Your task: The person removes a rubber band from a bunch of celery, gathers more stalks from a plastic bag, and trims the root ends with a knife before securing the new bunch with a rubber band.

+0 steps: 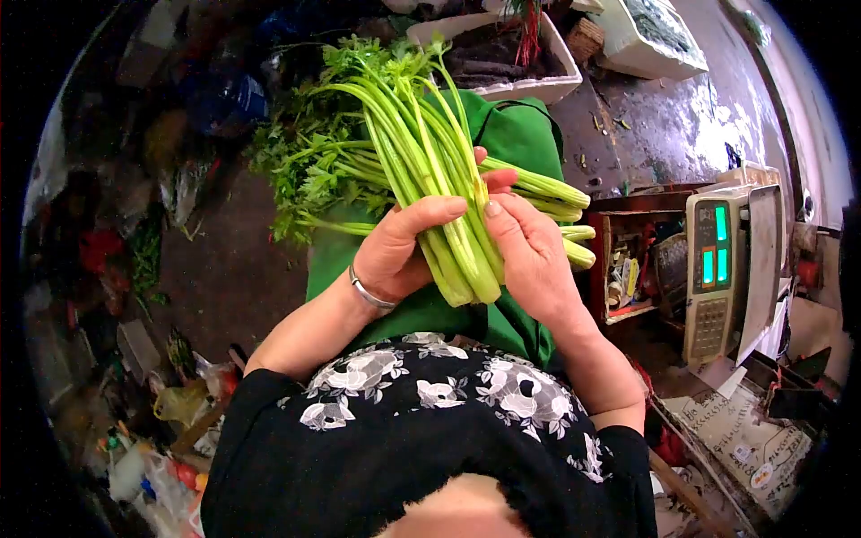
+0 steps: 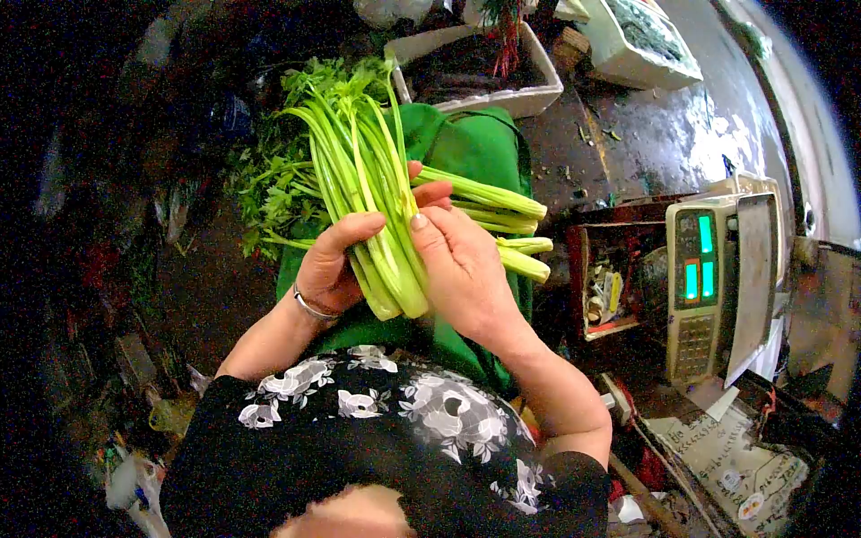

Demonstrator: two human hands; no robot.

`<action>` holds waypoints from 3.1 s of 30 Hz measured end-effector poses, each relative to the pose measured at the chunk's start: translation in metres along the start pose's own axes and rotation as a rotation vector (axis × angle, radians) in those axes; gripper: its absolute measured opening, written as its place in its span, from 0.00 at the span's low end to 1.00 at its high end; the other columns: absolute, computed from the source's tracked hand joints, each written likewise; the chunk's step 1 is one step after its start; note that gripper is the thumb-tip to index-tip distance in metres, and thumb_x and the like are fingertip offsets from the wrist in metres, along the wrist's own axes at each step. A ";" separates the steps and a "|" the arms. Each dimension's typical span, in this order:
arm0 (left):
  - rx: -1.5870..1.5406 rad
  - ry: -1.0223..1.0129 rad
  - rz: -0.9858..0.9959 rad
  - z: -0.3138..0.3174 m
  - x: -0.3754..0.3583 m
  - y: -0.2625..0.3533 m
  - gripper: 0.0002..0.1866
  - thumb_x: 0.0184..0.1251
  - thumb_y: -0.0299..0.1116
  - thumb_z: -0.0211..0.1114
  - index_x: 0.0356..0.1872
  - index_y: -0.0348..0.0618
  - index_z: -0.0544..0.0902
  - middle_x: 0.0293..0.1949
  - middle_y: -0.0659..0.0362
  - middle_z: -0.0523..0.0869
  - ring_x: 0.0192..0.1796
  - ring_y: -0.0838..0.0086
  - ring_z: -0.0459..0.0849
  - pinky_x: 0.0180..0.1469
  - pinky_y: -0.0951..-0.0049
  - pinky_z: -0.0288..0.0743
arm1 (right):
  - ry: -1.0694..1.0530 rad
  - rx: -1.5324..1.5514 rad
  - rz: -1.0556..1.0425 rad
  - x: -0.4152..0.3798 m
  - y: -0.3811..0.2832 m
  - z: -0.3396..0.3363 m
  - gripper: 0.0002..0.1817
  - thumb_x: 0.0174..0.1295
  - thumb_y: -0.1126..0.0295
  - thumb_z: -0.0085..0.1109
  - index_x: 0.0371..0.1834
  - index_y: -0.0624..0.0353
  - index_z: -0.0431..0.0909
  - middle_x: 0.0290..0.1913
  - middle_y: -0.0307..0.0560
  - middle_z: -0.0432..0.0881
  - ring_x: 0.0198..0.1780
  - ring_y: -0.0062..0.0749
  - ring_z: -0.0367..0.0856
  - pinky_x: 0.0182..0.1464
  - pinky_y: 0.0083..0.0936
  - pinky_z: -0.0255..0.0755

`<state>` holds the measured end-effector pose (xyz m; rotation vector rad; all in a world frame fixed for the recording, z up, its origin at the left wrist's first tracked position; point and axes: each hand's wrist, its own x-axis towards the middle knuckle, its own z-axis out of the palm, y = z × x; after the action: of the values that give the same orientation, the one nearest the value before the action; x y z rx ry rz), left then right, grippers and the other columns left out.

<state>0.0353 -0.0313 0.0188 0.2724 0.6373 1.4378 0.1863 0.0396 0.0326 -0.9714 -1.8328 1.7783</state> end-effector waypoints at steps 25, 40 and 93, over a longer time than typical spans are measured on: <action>0.017 -0.024 0.212 -0.011 -0.017 0.036 0.40 0.61 0.34 0.64 0.75 0.43 0.61 0.41 0.58 0.73 0.39 0.70 0.77 0.49 0.63 0.76 | 0.005 -0.919 -0.281 0.021 0.002 -0.083 0.14 0.66 0.69 0.64 0.53 0.60 0.81 0.40 0.51 0.78 0.46 0.50 0.78 0.51 0.37 0.73; 0.026 -0.043 0.229 -0.023 -0.005 0.027 0.39 0.64 0.29 0.65 0.76 0.45 0.59 0.53 0.50 0.80 0.51 0.65 0.82 0.59 0.55 0.80 | 0.376 -0.075 -0.077 -0.009 -0.073 -0.100 0.15 0.74 0.69 0.59 0.59 0.63 0.81 0.32 0.33 0.80 0.28 0.11 0.68 0.30 0.10 0.59; -0.068 -0.142 0.364 -0.038 -0.026 0.061 0.42 0.59 0.38 0.68 0.75 0.40 0.62 0.38 0.59 0.79 0.35 0.71 0.81 0.44 0.66 0.77 | 0.033 -0.594 -0.200 0.001 -0.007 -0.100 0.13 0.69 0.72 0.60 0.55 0.65 0.79 0.40 0.51 0.85 0.39 0.38 0.84 0.44 0.30 0.77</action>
<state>-0.0371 -0.0556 0.0276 0.4500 0.4355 1.7670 0.2552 0.1098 0.0502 -0.9579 -2.3987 1.1075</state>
